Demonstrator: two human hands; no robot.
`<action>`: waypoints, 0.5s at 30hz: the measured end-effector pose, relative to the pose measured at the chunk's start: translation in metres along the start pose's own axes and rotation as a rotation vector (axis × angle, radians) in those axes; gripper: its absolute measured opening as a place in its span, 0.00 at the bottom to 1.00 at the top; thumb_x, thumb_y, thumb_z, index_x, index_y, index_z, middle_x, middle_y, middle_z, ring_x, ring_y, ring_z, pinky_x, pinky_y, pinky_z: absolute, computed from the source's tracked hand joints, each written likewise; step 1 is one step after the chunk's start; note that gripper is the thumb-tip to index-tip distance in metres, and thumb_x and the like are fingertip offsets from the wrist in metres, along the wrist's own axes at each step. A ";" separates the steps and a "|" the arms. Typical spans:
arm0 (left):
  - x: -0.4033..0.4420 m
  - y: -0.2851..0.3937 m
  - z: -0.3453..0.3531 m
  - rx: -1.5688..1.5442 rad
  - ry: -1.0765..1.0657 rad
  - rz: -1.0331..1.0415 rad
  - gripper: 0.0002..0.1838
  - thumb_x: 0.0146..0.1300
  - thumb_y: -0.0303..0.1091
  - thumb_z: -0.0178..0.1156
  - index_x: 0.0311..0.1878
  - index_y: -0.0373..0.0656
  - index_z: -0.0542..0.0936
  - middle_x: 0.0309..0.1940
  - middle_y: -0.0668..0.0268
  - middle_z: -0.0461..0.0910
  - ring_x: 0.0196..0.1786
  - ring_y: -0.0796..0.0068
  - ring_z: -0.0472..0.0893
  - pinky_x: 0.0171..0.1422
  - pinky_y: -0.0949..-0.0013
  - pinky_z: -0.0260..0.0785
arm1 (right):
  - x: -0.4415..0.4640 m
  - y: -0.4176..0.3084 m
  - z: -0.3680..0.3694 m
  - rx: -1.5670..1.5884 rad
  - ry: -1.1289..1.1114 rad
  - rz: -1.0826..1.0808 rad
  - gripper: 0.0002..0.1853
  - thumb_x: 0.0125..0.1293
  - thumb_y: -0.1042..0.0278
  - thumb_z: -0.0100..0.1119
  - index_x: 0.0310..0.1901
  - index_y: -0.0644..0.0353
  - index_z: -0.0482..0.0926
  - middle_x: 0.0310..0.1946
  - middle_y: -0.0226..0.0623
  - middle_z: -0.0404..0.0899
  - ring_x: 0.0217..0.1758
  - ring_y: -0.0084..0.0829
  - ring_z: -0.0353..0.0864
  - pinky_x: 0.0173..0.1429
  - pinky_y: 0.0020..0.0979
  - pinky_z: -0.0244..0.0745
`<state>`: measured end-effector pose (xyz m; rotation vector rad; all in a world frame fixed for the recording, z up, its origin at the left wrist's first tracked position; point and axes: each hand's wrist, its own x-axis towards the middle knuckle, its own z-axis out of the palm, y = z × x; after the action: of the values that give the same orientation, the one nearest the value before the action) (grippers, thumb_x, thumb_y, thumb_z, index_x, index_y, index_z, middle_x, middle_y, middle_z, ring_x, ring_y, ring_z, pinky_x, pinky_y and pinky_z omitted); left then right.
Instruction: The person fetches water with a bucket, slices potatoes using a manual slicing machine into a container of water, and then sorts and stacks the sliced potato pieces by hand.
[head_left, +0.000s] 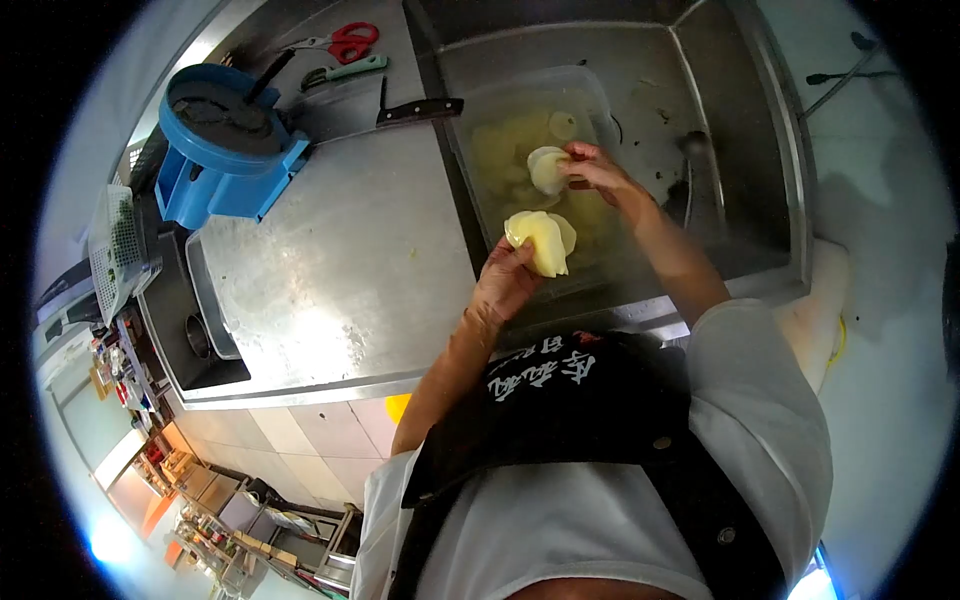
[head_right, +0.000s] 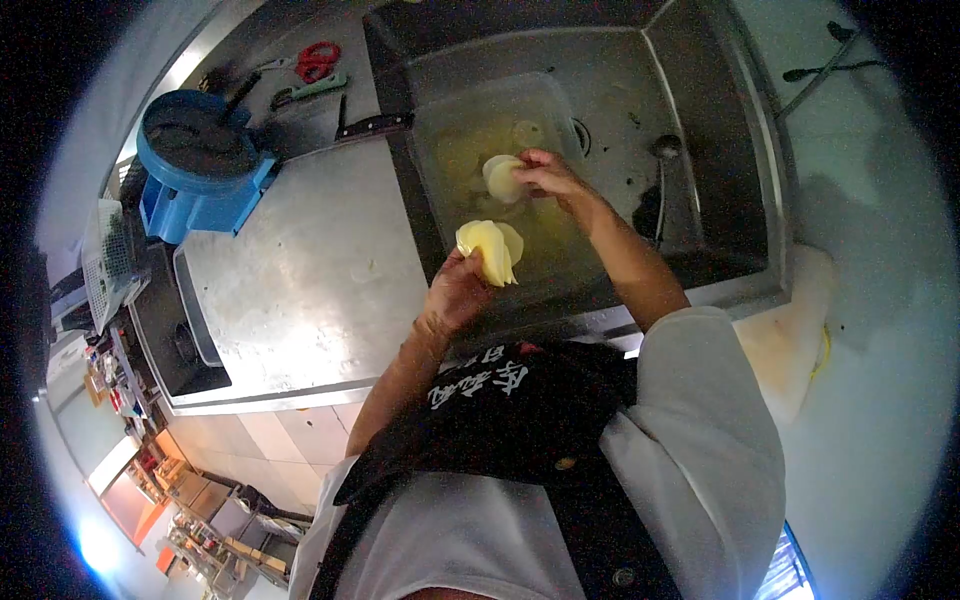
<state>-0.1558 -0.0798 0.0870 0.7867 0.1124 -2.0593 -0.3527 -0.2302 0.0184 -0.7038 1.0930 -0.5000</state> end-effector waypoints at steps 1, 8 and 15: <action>-0.001 0.000 0.002 0.006 -0.008 0.018 0.18 0.60 0.30 0.59 0.55 0.47 0.72 0.51 0.69 0.75 0.54 0.70 0.74 0.60 0.62 0.67 | -0.010 -0.003 0.000 0.073 -0.001 -0.029 0.15 0.59 0.64 0.61 0.48 0.53 0.75 0.43 0.28 0.76 0.44 0.26 0.76 0.42 0.29 0.73; -0.008 -0.006 -0.005 0.068 0.010 0.155 0.17 0.60 0.28 0.59 0.54 0.47 0.72 0.51 0.68 0.75 0.54 0.70 0.74 0.60 0.61 0.66 | -0.070 -0.003 0.030 -0.328 -0.211 -0.110 0.14 0.61 0.63 0.59 0.45 0.60 0.76 0.39 0.29 0.78 0.43 0.23 0.76 0.42 0.27 0.73; -0.012 -0.013 -0.028 0.051 0.060 0.103 0.18 0.61 0.26 0.56 0.55 0.47 0.72 0.54 0.67 0.74 0.57 0.67 0.72 0.61 0.58 0.65 | -0.042 0.014 -0.010 -0.465 -0.012 -0.107 0.22 0.67 0.56 0.52 0.59 0.56 0.69 0.51 0.31 0.74 0.52 0.27 0.72 0.57 0.32 0.66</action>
<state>-0.1480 -0.0533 0.0692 0.8684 0.0518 -1.9487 -0.3776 -0.1948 0.0313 -1.1747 1.1774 -0.3313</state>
